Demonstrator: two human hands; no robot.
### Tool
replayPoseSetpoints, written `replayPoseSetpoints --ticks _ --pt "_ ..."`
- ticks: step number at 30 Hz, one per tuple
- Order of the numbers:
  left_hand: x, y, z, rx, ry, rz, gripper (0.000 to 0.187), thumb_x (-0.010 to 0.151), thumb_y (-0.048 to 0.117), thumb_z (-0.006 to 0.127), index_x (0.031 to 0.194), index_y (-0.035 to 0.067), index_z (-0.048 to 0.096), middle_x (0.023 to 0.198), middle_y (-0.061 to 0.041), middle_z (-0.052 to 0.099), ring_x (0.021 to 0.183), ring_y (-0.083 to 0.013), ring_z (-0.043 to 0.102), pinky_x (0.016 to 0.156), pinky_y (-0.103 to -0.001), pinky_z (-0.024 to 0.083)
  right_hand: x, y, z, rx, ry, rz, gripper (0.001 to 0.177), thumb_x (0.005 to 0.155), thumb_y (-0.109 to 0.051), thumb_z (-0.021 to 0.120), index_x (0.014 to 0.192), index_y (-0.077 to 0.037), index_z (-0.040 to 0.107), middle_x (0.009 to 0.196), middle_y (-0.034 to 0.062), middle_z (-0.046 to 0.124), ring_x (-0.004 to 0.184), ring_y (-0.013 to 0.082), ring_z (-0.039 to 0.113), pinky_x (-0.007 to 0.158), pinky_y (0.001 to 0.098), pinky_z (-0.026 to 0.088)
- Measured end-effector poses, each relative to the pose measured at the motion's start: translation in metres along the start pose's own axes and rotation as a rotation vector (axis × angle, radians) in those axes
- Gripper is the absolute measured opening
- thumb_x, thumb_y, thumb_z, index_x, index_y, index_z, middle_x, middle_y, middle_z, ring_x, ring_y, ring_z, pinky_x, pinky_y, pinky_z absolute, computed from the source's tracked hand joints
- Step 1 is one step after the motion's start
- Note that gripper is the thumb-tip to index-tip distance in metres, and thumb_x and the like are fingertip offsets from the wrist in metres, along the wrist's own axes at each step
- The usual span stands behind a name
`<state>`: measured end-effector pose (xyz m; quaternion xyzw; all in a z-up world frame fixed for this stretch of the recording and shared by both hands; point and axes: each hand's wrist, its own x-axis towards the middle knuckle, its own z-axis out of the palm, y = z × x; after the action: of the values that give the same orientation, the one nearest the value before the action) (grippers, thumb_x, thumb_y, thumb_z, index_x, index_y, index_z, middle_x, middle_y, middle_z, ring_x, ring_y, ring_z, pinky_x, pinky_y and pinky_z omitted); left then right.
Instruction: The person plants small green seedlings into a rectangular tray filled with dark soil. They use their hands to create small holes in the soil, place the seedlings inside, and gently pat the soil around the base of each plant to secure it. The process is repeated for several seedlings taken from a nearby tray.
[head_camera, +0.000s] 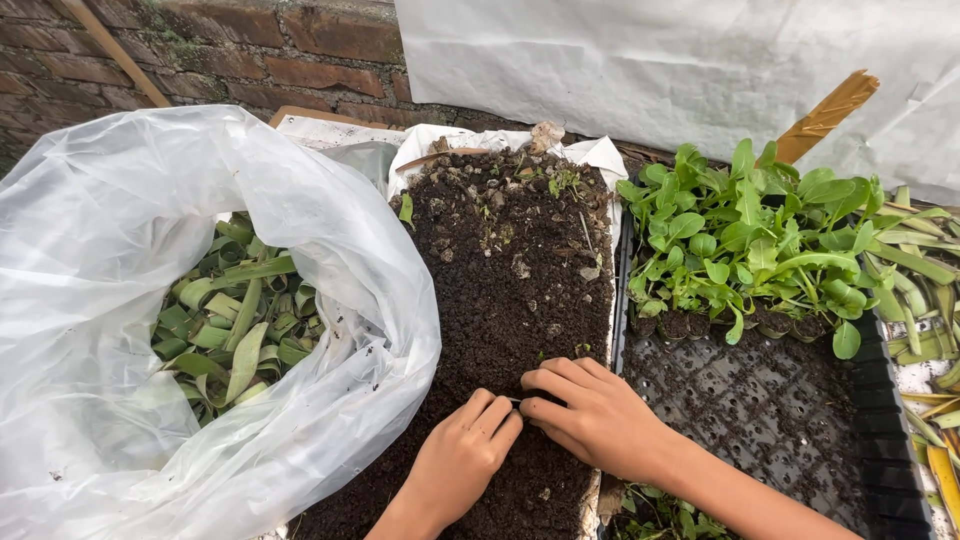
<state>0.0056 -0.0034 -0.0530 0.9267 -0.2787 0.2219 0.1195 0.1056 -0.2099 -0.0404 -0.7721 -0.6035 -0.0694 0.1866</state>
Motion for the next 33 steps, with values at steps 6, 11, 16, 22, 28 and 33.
replayPoseSetpoints --ticks 6,11,16,22,28,33 --pt "-0.002 0.001 -0.005 -0.027 -0.039 -0.007 0.022 0.089 -0.012 0.053 0.108 -0.007 0.064 0.116 -0.02 0.06 0.098 -0.0304 0.057 0.091 -0.037 0.052 0.004 -0.003 -0.006 0.256 -0.074 0.102 0.016 0.1 -0.02 0.063 0.111 -0.008 0.062 0.12 0.0089 0.059 0.102 0.0285 0.055 0.08 0.0405 0.047" --pt "-0.005 0.002 -0.003 0.005 -0.015 -0.023 0.024 0.092 -0.01 0.054 0.113 -0.007 0.065 0.126 -0.024 0.059 0.105 -0.0323 0.06 0.093 -0.038 0.054 0.002 -0.002 -0.006 0.187 -0.045 0.079 0.015 0.1 -0.016 0.061 0.112 -0.007 0.061 0.121 0.0114 0.058 0.104 0.0302 0.056 0.08 0.0409 0.046" --pt "-0.009 0.002 -0.001 0.009 -0.034 -0.029 0.025 0.09 -0.01 0.056 0.114 -0.007 0.065 0.127 -0.025 0.057 0.107 -0.0328 0.061 0.094 -0.038 0.055 0.002 -0.002 -0.003 0.113 -0.041 0.042 0.014 0.1 -0.015 0.06 0.112 -0.007 0.06 0.123 0.0123 0.058 0.107 0.0305 0.057 0.078 0.0402 0.045" --pt "-0.01 0.0 -0.001 -0.06 -0.046 -0.071 0.04 0.082 -0.018 0.055 0.119 -0.006 0.063 0.126 -0.025 0.056 0.106 -0.0365 0.062 0.09 -0.041 0.056 0.003 -0.005 -0.004 0.165 -0.009 0.11 0.02 0.1 -0.021 0.063 0.117 -0.011 0.061 0.118 0.0071 0.061 0.101 0.0267 0.058 0.076 0.0377 0.044" --pt "-0.007 0.001 -0.008 -0.068 -0.065 -0.071 0.042 0.08 -0.013 0.056 0.122 -0.005 0.061 0.125 -0.022 0.056 0.101 -0.0344 0.058 0.093 -0.043 0.052 0.004 -0.005 -0.008 0.131 -0.008 0.055 0.022 0.1 -0.02 0.063 0.118 -0.009 0.061 0.12 0.0087 0.06 0.105 0.0271 0.058 0.079 0.0372 0.044" --pt "-0.005 0.0 -0.011 -0.036 -0.049 -0.072 0.041 0.082 -0.012 0.058 0.122 -0.004 0.064 0.122 -0.022 0.056 0.094 -0.0336 0.056 0.086 -0.043 0.051 0.003 -0.005 -0.007 0.157 -0.012 0.102 0.026 0.1 -0.024 0.064 0.122 -0.01 0.06 0.122 0.009 0.06 0.104 0.0276 0.058 0.081 0.039 0.046"
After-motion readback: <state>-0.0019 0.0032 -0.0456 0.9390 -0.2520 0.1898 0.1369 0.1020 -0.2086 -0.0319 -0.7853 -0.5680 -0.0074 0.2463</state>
